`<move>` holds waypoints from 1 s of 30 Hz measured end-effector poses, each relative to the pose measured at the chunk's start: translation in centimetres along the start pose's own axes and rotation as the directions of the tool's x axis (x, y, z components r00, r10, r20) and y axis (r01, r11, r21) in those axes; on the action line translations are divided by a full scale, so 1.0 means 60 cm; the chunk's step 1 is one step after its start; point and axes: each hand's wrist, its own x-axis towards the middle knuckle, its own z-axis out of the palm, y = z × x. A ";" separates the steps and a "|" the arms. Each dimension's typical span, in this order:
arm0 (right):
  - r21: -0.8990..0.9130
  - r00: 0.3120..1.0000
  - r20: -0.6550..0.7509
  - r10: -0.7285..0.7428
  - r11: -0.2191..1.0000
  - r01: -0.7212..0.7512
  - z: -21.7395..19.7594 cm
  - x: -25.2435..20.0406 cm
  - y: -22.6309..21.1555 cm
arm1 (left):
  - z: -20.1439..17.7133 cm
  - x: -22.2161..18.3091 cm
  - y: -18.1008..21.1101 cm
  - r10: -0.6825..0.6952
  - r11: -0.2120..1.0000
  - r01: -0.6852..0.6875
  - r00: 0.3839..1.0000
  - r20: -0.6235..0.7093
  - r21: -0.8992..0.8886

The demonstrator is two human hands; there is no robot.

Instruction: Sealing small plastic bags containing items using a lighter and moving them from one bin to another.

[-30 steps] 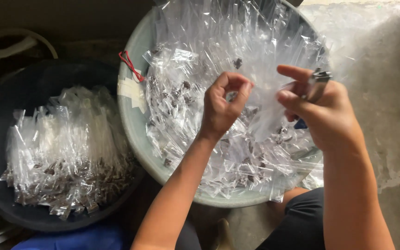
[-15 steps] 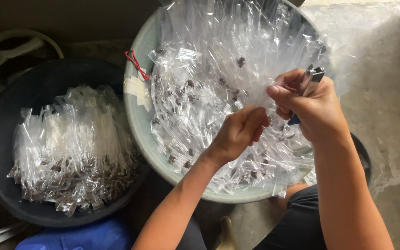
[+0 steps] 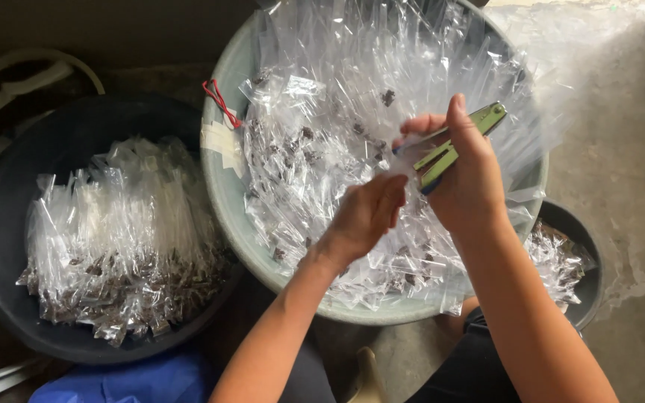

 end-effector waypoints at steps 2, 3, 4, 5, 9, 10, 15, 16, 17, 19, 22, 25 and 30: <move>-0.083 0.993 -0.048 -0.110 0.991 0.106 0.001 0.018 0.006 | 0.011 -0.003 0.001 0.013 0.999 -0.014 0.999 0.036 0.044; -0.235 0.957 -0.045 -0.285 0.935 0.267 -0.010 0.030 0.015 | 0.021 -0.010 0.006 -0.035 0.999 0.038 0.996 0.080 -0.037; -0.379 0.894 -0.015 -0.449 0.829 0.410 -0.021 0.042 0.025 | 0.032 -0.017 0.012 -0.079 0.989 0.094 0.989 0.127 -0.116; -0.379 0.893 -0.018 -0.449 0.830 0.410 -0.028 0.048 0.033 | 0.038 -0.025 0.007 -0.079 0.989 0.095 0.988 0.129 -0.115; -0.264 0.904 -0.093 -0.418 0.886 0.382 -0.052 0.069 0.030 | 0.049 -0.063 -0.010 -0.134 0.908 0.169 0.984 0.117 -0.384; -0.279 0.903 -0.101 -0.419 0.883 0.378 -0.058 0.071 0.024 | 0.049 -0.077 -0.015 -0.163 0.874 0.203 0.978 0.127 -0.442; -0.248 0.916 -0.182 -0.356 0.919 0.308 -0.069 0.075 0.019 | 0.025 -0.109 -0.010 -0.229 0.805 0.278 0.961 0.158 -0.524; -0.240 0.910 -0.244 -0.335 0.930 0.279 -0.076 0.081 0.015 | 0.016 -0.114 -0.007 -0.242 0.796 0.295 0.955 0.170 -0.528; -0.239 0.912 -0.239 -0.334 0.930 0.278 -0.079 0.073 -0.012 | -0.001 -0.119 -0.009 -0.241 0.797 0.292 0.956 0.165 -0.529; -0.182 0.944 -0.322 -0.071 0.983 0.012 -0.089 0.057 -0.063 | -0.032 -0.132 -0.014 -0.305 0.731 0.413 0.910 0.282 -0.544; -0.424 0.984 -0.170 0.049 0.898 -0.118 -0.121 0.055 -0.069 | -0.048 -0.133 -0.023 -0.316 0.750 0.371 0.928 0.197 -0.548; -0.614 0.952 0.043 0.304 0.759 -0.214 -0.096 0.031 -0.045 | -0.046 -0.124 -0.024 -0.286 0.751 0.339 0.940 0.185 -0.566; -0.599 0.977 0.165 0.138 0.801 -0.012 -0.103 0.046 -0.023 | -0.061 -0.146 -0.025 -0.402 0.775 0.486 0.872 0.279 -0.404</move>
